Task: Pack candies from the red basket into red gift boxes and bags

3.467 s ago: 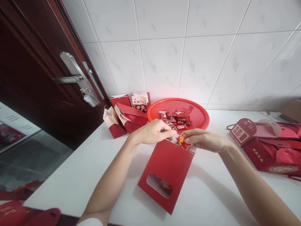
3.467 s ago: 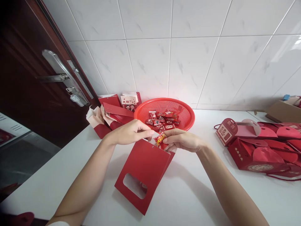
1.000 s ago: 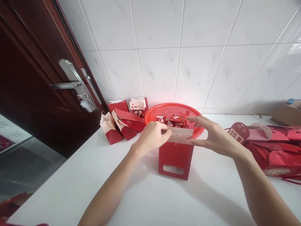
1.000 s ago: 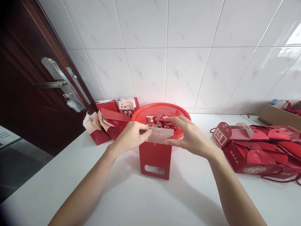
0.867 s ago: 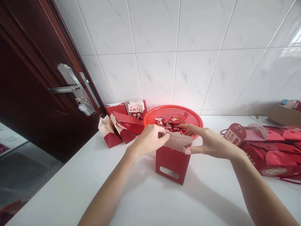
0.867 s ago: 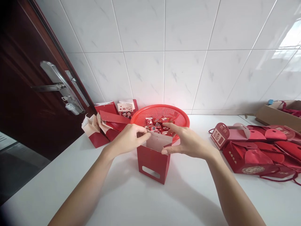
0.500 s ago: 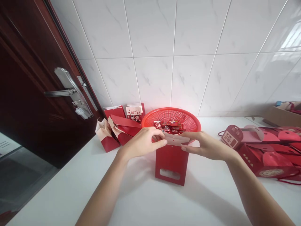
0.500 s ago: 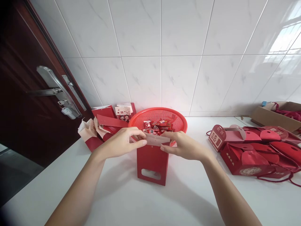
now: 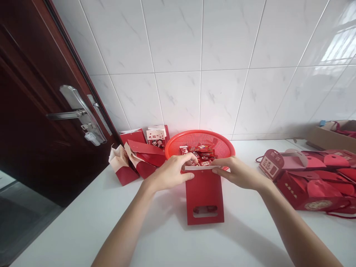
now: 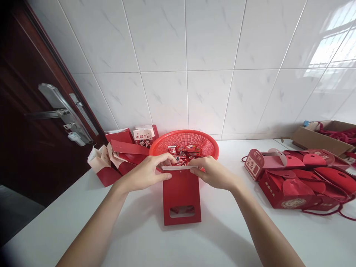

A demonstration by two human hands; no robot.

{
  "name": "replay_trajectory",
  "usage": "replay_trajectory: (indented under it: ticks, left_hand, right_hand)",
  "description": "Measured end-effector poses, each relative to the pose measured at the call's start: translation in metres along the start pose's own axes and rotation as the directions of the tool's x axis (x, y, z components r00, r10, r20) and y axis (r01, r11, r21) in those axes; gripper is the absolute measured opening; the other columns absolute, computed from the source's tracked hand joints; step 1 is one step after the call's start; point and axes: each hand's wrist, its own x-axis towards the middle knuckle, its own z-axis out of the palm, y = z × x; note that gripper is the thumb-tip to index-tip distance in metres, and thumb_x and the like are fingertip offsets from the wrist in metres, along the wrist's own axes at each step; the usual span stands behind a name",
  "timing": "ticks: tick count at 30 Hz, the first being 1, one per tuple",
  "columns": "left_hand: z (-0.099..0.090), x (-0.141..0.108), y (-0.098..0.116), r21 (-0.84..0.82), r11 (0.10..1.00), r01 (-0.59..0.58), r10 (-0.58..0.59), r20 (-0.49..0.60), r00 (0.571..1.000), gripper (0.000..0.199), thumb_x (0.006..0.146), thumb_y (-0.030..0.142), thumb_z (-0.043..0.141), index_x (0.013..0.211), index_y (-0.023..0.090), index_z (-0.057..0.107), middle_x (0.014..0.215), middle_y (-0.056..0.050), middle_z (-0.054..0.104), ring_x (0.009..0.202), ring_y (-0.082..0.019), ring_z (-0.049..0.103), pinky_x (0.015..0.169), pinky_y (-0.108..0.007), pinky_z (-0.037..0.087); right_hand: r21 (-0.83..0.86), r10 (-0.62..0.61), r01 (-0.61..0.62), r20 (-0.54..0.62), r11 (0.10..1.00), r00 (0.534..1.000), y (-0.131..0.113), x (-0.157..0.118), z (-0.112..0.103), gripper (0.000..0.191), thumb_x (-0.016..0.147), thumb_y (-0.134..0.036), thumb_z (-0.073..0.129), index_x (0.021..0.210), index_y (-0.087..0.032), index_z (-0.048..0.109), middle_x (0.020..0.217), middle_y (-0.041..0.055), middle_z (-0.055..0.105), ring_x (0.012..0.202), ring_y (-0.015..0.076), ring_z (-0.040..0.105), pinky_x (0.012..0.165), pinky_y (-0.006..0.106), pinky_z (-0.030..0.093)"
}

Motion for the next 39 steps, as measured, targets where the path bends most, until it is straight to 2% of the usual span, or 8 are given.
replay_trajectory:
  ticks: [7, 12, 15, 21, 25, 30, 32, 39]
  left_hand:
    - [0.003, 0.002, -0.003, 0.050, 0.998, -0.030, 0.030, -0.002, 1.000, 0.006, 0.086, 0.018, 0.058, 0.088, 0.023, 0.056, 0.095, 0.003, 0.067, 0.089, -0.018, 0.061, 0.073, -0.028, 0.045]
    - [0.005, 0.002, -0.003, 0.051, 0.996, -0.071, 0.071, 0.000, 0.997, 0.011, 0.085, 0.013, 0.054, 0.082, 0.022, 0.058, 0.092, 0.002, 0.066, 0.089, -0.018, 0.060, 0.074, -0.027, 0.044]
    - [0.005, 0.002, -0.002, 0.049, 0.997, -0.061, 0.061, -0.005, 0.998, 0.011, 0.085, 0.013, 0.053, 0.081, 0.022, 0.059, 0.091, 0.001, 0.066, 0.088, -0.018, 0.061, 0.073, -0.028, 0.044]
    - [0.003, 0.000, 0.001, 0.054, 0.999, -0.007, 0.006, 0.027, 1.000, 0.007, 0.080, 0.017, 0.060, 0.083, 0.022, 0.061, 0.093, 0.000, 0.067, 0.085, -0.019, 0.061, 0.072, -0.028, 0.047]
    - [-0.001, -0.002, 0.003, 0.066, 0.996, 0.053, -0.058, 0.076, 0.995, 0.014, 0.076, 0.024, 0.067, 0.090, 0.023, 0.068, 0.102, -0.001, 0.071, 0.087, -0.021, 0.063, 0.073, -0.030, 0.049]
    - [-0.009, -0.003, 0.000, 0.048, 0.998, -0.052, 0.044, 0.153, 0.987, 0.013, 0.083, 0.021, 0.059, 0.089, 0.022, 0.070, 0.101, -0.003, 0.072, 0.094, -0.022, 0.066, 0.082, -0.033, 0.050]
    - [-0.011, -0.003, -0.002, 0.018, 0.999, -0.047, 0.044, 0.150, 0.988, 0.010, 0.084, 0.022, 0.058, 0.089, 0.022, 0.067, 0.100, -0.003, 0.072, 0.094, -0.021, 0.067, 0.082, -0.032, 0.050]
    - [-0.015, -0.009, -0.002, 0.019, 0.995, 0.102, -0.103, 0.174, 0.979, 0.018, 0.087, 0.038, 0.062, 0.094, 0.022, 0.067, 0.085, 0.000, 0.071, 0.076, -0.019, 0.064, 0.066, -0.028, 0.045]
  right_hand:
    - [-0.006, -0.021, 0.021, -0.005, 1.000, 1.000, 0.000, 0.001, 0.002, 0.029, 0.101, -0.032, 0.046, 0.099, -0.022, 0.074, 0.084, 0.0053, 0.071, 0.073, 0.0186, 0.060, 0.064, 0.030, 0.047]
    - [-0.007, -0.020, 0.021, 0.052, 1.000, 0.998, -0.003, -0.001, 0.000, 0.033, 0.100, -0.046, 0.052, 0.093, -0.022, 0.074, 0.079, 0.0032, 0.068, 0.067, 0.0170, 0.056, 0.060, 0.029, 0.044]
    - [0.014, -0.022, 0.021, 0.053, 1.000, 0.998, -0.003, -0.001, -0.001, 0.041, 0.101, -0.052, 0.047, 0.093, -0.022, 0.073, 0.075, 0.0030, 0.067, 0.067, 0.0172, 0.055, 0.059, 0.029, 0.043]
    - [0.002, 0.003, -0.003, 0.035, 1.000, 0.999, -0.002, 0.002, 0.005, 0.029, 0.101, -0.039, 0.049, 0.095, -0.021, 0.072, 0.084, 0.0042, 0.070, 0.073, 0.0178, 0.058, 0.063, 0.029, 0.044]
    - [-0.043, 0.025, -0.024, 0.031, 0.999, 0.999, -0.003, 0.004, 0.009, 0.020, 0.099, -0.028, 0.051, 0.096, -0.019, 0.069, 0.090, 0.0050, 0.072, 0.075, 0.0177, 0.058, 0.067, 0.030, 0.043]
    - [-0.088, -0.019, 0.023, 0.045, 0.996, 0.999, -0.002, 0.006, 0.011, 0.015, 0.096, -0.022, 0.053, 0.089, -0.019, 0.066, 0.088, 0.0053, 0.070, 0.076, 0.0184, 0.058, 0.069, 0.030, 0.043]
    - [-0.085, -0.035, 0.039, 0.057, 0.996, 0.998, -0.002, 0.005, 0.011, 0.013, 0.096, -0.021, 0.053, 0.091, -0.020, 0.065, 0.090, 0.0052, 0.070, 0.077, 0.0184, 0.058, 0.069, 0.031, 0.043]
    - [-0.093, -0.045, 0.052, 0.082, 0.994, 0.996, -0.006, 0.000, 0.005, 0.012, 0.095, -0.021, 0.055, 0.084, -0.020, 0.058, 0.083, 0.0028, 0.066, 0.072, 0.0169, 0.054, 0.065, 0.030, 0.041]
